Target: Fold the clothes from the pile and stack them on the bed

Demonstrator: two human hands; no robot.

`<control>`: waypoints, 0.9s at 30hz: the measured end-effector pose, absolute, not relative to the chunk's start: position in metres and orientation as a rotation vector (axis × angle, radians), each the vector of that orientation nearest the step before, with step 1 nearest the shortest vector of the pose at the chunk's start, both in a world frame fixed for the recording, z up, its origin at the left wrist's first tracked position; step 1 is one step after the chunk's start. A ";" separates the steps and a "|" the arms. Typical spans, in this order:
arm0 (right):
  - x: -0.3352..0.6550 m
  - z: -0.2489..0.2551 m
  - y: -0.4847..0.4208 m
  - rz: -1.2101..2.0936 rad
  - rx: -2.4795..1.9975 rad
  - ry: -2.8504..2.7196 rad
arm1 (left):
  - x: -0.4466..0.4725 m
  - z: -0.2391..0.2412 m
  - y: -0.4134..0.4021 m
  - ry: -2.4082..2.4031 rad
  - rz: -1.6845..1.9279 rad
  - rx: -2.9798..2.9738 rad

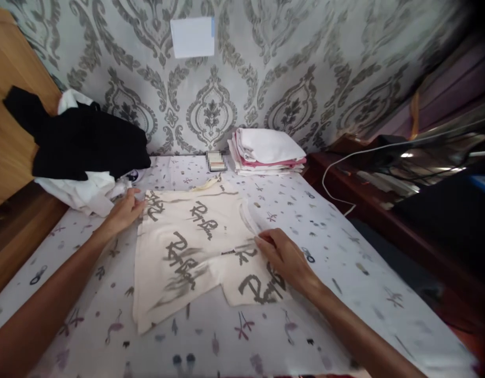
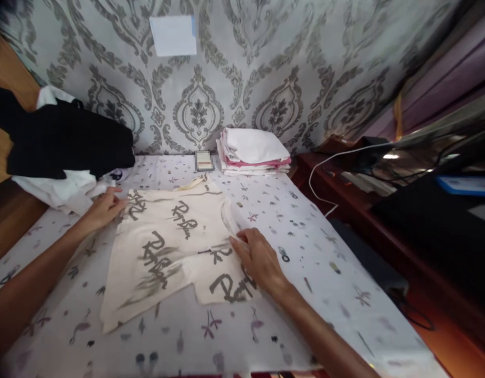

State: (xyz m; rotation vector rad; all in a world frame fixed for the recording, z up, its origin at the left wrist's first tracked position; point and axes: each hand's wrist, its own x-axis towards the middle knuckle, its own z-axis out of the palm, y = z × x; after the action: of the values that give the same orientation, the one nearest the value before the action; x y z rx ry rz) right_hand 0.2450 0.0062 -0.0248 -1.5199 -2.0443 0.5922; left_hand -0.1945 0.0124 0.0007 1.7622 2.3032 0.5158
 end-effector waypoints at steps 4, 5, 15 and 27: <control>0.261 -0.026 -0.036 0.470 -1.560 -2.006 | -0.173 0.004 -0.033 2.190 0.631 1.781; 0.263 -0.028 -0.045 0.443 -1.561 -2.000 | -0.165 0.005 -0.048 2.170 0.628 1.857; 0.249 -0.022 -0.081 0.735 -1.514 -1.848 | -0.093 0.002 -0.146 1.448 0.144 2.432; 0.258 0.013 -0.112 1.567 -1.487 -1.281 | -0.108 0.054 -0.143 1.371 -0.038 2.277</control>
State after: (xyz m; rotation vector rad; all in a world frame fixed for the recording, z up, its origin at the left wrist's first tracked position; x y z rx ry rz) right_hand 0.2582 -0.1118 0.0131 -1.4870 -1.2813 1.5674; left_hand -0.1076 -0.1433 0.0542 2.2771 1.3711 -0.0381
